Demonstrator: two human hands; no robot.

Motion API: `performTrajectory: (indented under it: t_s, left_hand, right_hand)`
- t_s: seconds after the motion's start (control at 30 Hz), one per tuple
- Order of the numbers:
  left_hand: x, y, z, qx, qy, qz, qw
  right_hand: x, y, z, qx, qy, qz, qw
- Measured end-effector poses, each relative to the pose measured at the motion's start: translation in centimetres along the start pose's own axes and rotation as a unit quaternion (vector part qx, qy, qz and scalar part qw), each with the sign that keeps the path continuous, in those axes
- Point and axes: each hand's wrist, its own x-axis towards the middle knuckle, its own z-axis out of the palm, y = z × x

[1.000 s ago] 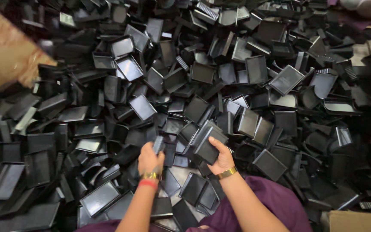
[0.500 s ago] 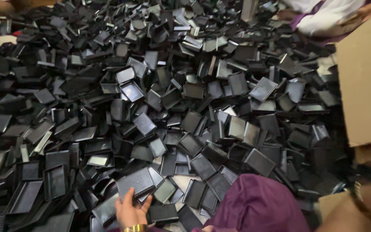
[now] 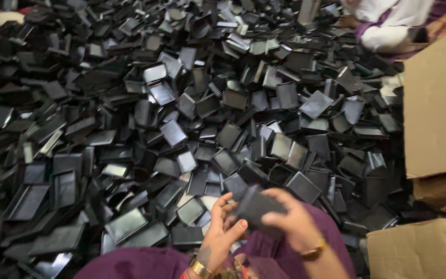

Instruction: The person sits on the floor and repeatedly picks up two types of black plastic components from a large pile. They align and press the parts together by hand, then place the assembled units back into the pile. The process continues with many identical parts.

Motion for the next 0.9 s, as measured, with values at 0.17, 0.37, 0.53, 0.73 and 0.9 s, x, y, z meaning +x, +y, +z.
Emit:
performTrajectory:
  t_s: [0.17, 0.37, 0.53, 0.73, 0.9]
  left_hand:
    - [-1.0, 0.2, -4.8, 0.263, 0.123, 0.025, 0.956]
    - [1.7, 2.4, -15.6, 0.551, 0.239, 0.137, 0.787]
    - [7.4, 3.0, -20.3, 0.617, 0.266, -0.035, 0.740]
    - [8.6, -4.2, -18.0, 0.702, 0.137, -0.222, 0.663]
    - [9.5, -8.1, -17.1, 0.782, 0.117, -0.174, 0.587]
  right_hand:
    - [-5.5, -7.5, -11.6, 0.425, 0.054, -0.268, 0.863]
    - [-7.2, -8.1, -13.9, 0.524, 0.032, -0.433, 0.733]
    - [-5.1, -8.6, -11.8, 0.545, -0.051, -0.340, 0.765]
    - [6.8, -1.3, -6.2, 0.222, -0.109, 0.070, 0.966]
    - [12.8, 3.4, 0.5, -0.200, 0.002, 0.121, 0.972]
